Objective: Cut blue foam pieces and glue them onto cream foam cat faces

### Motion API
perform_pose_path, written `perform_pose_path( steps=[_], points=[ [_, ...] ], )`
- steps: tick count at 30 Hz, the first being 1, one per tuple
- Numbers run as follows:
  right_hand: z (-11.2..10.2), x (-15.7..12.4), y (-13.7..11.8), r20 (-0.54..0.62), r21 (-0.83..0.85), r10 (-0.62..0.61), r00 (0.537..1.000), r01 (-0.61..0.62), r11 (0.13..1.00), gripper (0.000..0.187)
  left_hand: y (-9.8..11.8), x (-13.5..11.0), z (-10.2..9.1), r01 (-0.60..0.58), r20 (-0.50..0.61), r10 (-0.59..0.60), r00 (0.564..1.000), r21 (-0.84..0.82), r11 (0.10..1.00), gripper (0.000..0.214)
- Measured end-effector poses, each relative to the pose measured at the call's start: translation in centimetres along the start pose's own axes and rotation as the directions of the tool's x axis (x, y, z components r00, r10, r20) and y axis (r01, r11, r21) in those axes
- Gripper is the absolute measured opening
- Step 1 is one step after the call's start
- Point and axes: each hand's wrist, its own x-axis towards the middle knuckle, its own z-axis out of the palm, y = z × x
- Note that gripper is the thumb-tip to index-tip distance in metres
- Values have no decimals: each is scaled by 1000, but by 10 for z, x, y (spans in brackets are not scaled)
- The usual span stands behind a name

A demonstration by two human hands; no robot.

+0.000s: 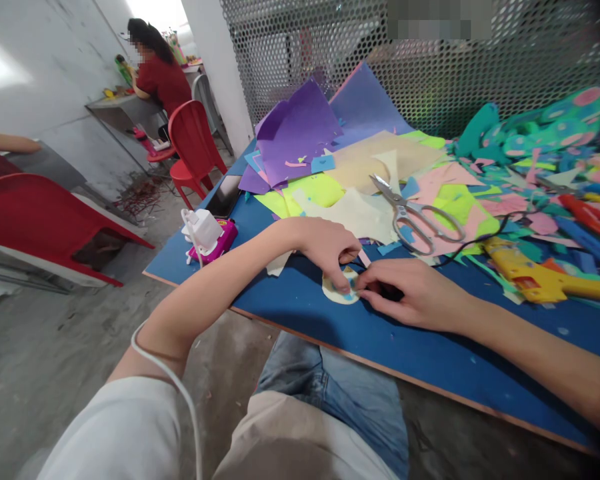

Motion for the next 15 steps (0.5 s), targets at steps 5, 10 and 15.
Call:
perform_pose_path(
  steps=[5, 10, 15],
  points=[
    [0, 3, -1, 2, -49, -60, 998, 60, 997, 13, -5, 1, 1, -27, -13, 27, 1000, -31, 999, 41],
    [3, 3, 1, -8, -78, -84, 996, 83, 994, 12, 1, 0, 1, 13, 1, -13, 1000, 11, 1000, 45],
    [5, 3, 2, -42, -111, -99, 994, 94, 989, 13, 3, 0, 0, 24, 13, -24, 1000, 12, 1000, 48]
  ],
)
